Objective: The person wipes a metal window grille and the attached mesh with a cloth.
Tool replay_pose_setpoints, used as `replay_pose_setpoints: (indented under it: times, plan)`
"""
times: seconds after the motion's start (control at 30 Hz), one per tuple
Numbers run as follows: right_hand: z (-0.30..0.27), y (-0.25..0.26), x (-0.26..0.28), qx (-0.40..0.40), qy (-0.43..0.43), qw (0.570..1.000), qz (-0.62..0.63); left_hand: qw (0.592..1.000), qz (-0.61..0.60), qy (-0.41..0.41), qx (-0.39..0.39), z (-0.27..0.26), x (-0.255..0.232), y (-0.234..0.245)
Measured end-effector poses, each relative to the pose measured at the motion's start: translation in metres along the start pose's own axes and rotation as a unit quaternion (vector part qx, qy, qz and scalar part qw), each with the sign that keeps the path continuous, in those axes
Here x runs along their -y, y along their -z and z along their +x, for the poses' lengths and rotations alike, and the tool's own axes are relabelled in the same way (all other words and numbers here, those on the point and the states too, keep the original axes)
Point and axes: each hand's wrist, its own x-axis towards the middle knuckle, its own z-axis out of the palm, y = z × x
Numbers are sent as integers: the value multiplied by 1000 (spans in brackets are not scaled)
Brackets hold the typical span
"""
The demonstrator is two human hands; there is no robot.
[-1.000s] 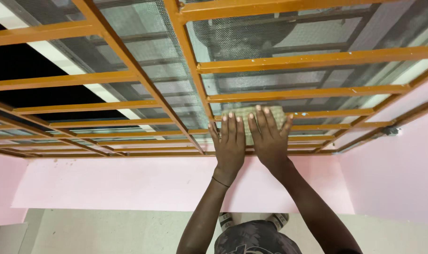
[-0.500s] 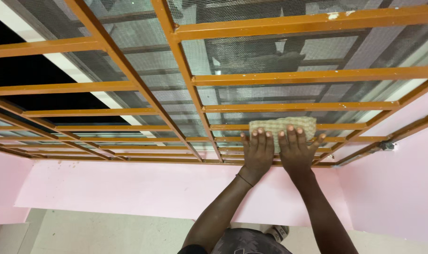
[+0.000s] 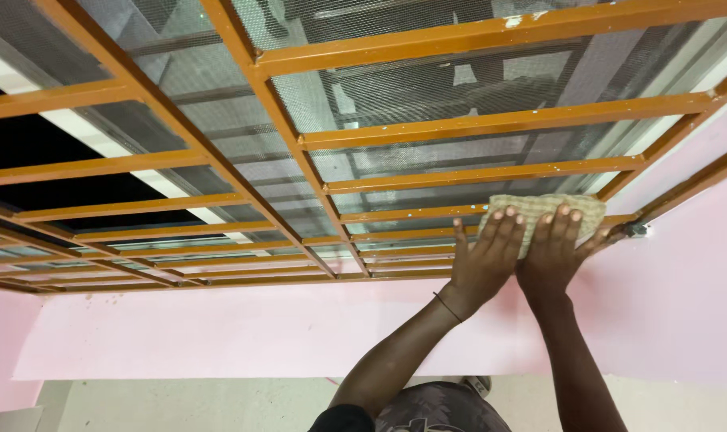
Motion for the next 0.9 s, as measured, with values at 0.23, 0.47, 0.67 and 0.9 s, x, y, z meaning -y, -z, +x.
replay_pose_setpoints:
  times: [0.23,0.47,0.67,0.9]
  plan:
    - [20,-61,137,-69,156,983,75,986,120,117,-7,-93,111,20]
    - [33,-63,204,-76,179,974,116,974,175,137,-40,-121,160,35]
    - [32,-33,161,-4,189,982,9,982,116,140,-44,-100,126,18]
    - [23,3,57,27,124,992,-14,996,62,64,-16,-45,50,7]
